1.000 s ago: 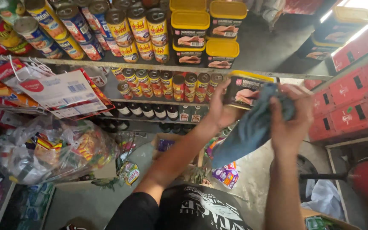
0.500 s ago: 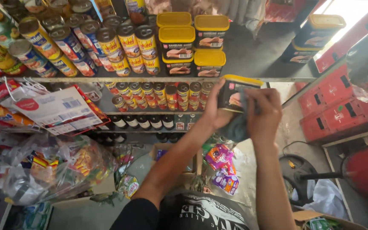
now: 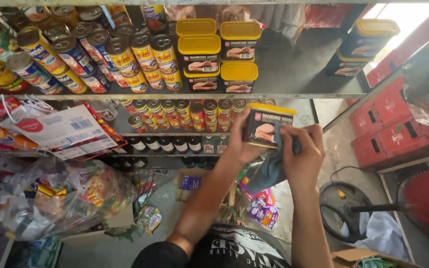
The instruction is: The person is wiping dust off various canned meat products on a grocery store shelf using a cleaning cloth.
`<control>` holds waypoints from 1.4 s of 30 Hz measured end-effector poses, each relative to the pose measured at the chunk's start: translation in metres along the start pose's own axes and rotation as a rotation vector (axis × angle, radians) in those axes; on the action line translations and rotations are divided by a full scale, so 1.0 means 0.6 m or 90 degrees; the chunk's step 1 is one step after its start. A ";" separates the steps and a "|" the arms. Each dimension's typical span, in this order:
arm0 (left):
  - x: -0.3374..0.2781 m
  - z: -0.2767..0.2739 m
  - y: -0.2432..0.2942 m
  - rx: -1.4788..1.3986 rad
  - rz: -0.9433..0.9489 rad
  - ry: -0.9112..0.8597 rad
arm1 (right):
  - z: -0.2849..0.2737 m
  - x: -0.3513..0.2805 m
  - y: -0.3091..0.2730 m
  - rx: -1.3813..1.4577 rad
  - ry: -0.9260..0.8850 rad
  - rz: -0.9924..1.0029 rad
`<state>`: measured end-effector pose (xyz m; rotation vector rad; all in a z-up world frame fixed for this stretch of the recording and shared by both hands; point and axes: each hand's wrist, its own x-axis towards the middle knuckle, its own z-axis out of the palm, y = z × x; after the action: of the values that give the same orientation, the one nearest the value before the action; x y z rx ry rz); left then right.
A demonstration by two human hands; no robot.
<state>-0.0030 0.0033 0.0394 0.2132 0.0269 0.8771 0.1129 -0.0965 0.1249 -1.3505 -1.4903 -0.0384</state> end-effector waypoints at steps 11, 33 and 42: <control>-0.019 -0.003 -0.043 0.038 0.078 -0.083 | -0.004 -0.030 0.011 0.026 -0.085 -0.123; -0.028 -0.064 -0.126 -0.013 0.176 0.077 | -0.040 -0.022 0.082 0.045 -0.136 -0.091; -0.028 -0.096 -0.125 -0.047 0.215 -0.115 | -0.053 -0.041 0.083 0.111 -0.176 -0.167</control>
<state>0.0368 -0.0457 -0.0325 0.2309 -0.2148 1.1897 0.1645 -0.1160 0.0924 -1.0444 -1.8524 0.1137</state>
